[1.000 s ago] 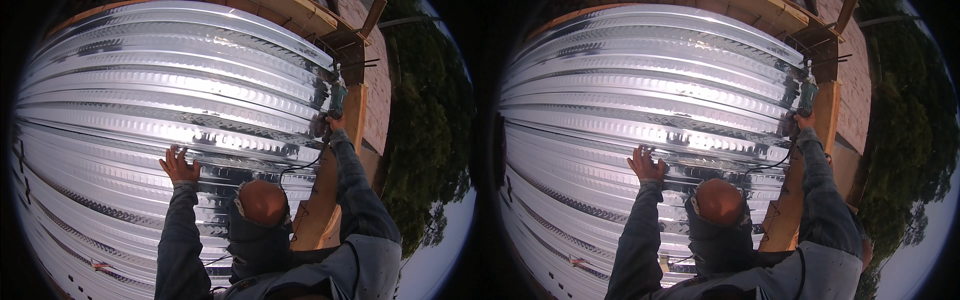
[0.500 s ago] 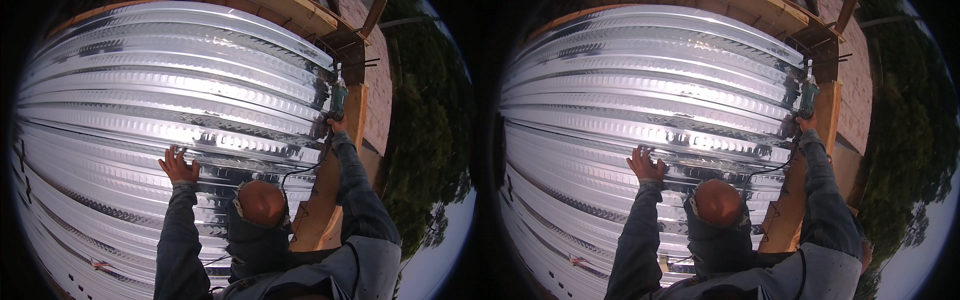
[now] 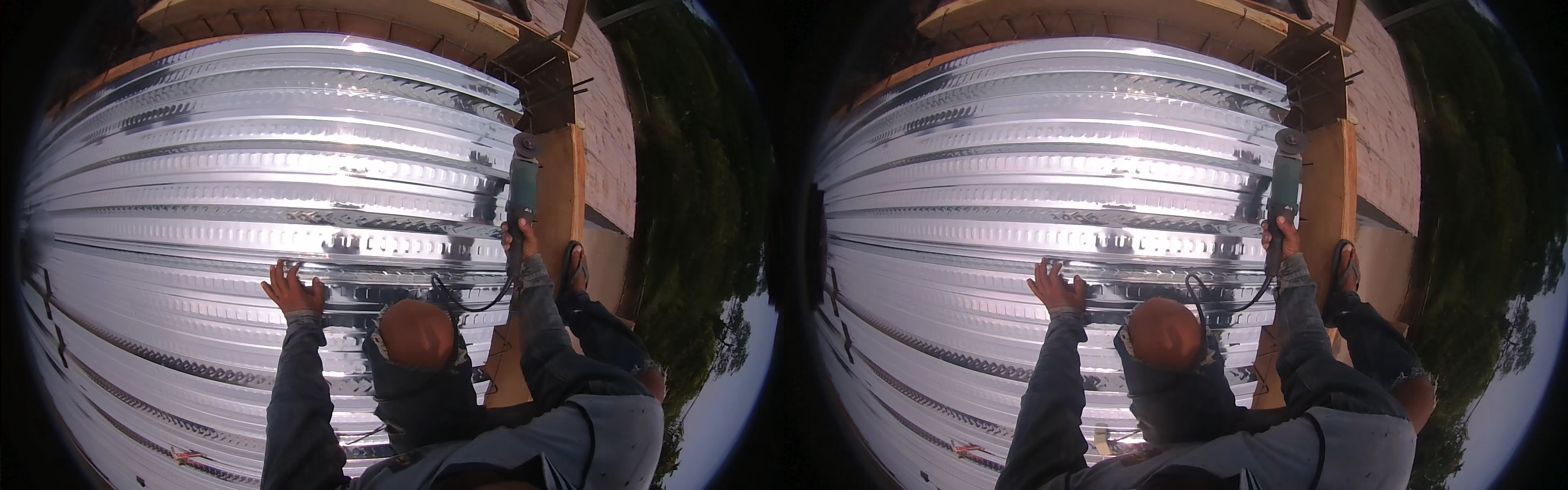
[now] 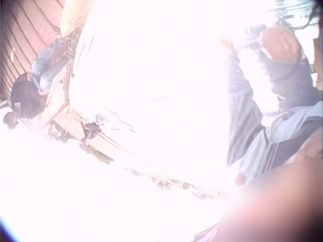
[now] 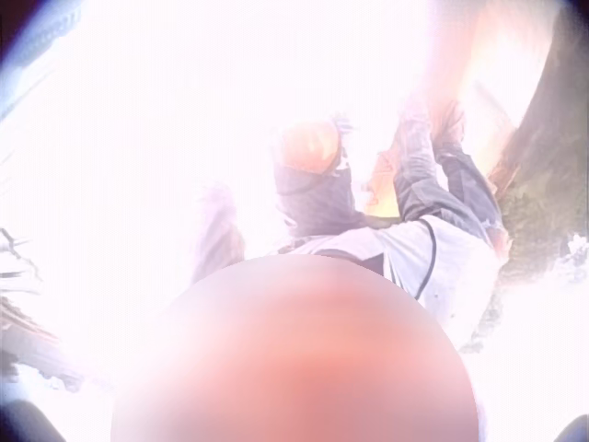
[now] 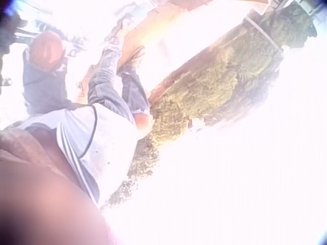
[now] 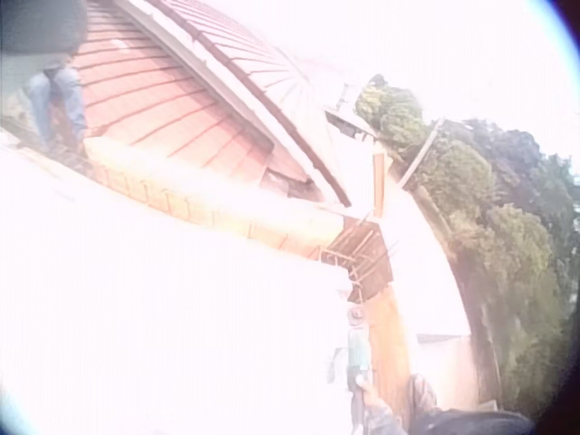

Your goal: The person uses an angle grinder to cut corrugated metal sheets on a roof. They repeatedly position the grinder, cut along the sheet edges, and adjust the metal pieces while working on a sloped roof surface.

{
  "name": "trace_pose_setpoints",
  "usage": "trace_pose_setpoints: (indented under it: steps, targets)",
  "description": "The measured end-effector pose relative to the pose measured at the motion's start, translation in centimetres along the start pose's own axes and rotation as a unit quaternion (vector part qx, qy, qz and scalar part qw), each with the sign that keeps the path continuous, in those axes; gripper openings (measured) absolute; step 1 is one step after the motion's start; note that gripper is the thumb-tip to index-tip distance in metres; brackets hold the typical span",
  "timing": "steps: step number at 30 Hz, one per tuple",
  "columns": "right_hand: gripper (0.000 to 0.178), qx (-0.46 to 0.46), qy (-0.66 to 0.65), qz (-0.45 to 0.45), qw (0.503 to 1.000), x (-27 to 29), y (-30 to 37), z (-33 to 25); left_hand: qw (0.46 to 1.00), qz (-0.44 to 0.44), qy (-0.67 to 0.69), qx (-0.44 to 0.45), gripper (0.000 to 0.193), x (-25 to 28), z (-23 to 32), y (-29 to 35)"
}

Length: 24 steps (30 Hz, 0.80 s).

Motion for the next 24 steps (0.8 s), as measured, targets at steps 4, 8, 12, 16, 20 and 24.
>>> trace_pose_setpoints:
  steps: [4, 8, 12, 16, 20, 24]
  targets:
    - [0.045, -0.041, -0.207, -0.171, 0.962, -8.8, 1.6, 4.5, 1.0, 0.021, -0.013, -0.018, 0.047, 0.1, 0.5, 0.3]
    - [0.047, -0.092, -0.188, -0.261, 0.942, -19.6, 0.8, 6.4, 0.996, 0.061, -0.038, -0.052, 0.047, 0.2, 0.5, 0.8]
    - [0.043, -0.143, -0.207, -0.325, 0.912, -26.9, 1.0, 6.8, 0.996, 0.07, -0.035, -0.047, 0.049, 0.0, 0.8, 0.9]
    - [0.045, -0.207, -0.194, -0.357, 0.89, -30.8, 4.0, 3.5, 0.988, 0.108, -0.043, -0.106, 0.048, 0.1, 1.0, 1.4]
    - [0.043, -0.172, -0.008, -0.355, 0.919, -33.3, 7.1, -1.1, 0.952, -0.015, 0.305, -0.033, 0.056, 0.5, 4.4, -3.2]
    - [0.048, -0.164, 0.146, -0.352, 0.91, -31.7, 7.4, -4.9, 0.349, -0.41, 0.834, -0.121, 0.08, 11.9, 25.7, -7.0]
Point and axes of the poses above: each hand's wrist, its own y-axis away from the middle knuckle, its own x-axis out of the back of the hand, z = x × y, the point moved 4 cm from there along -y, towards the middle knuckle, and after that the axes turned 2 degrees about -y, right-handed, at the moved point
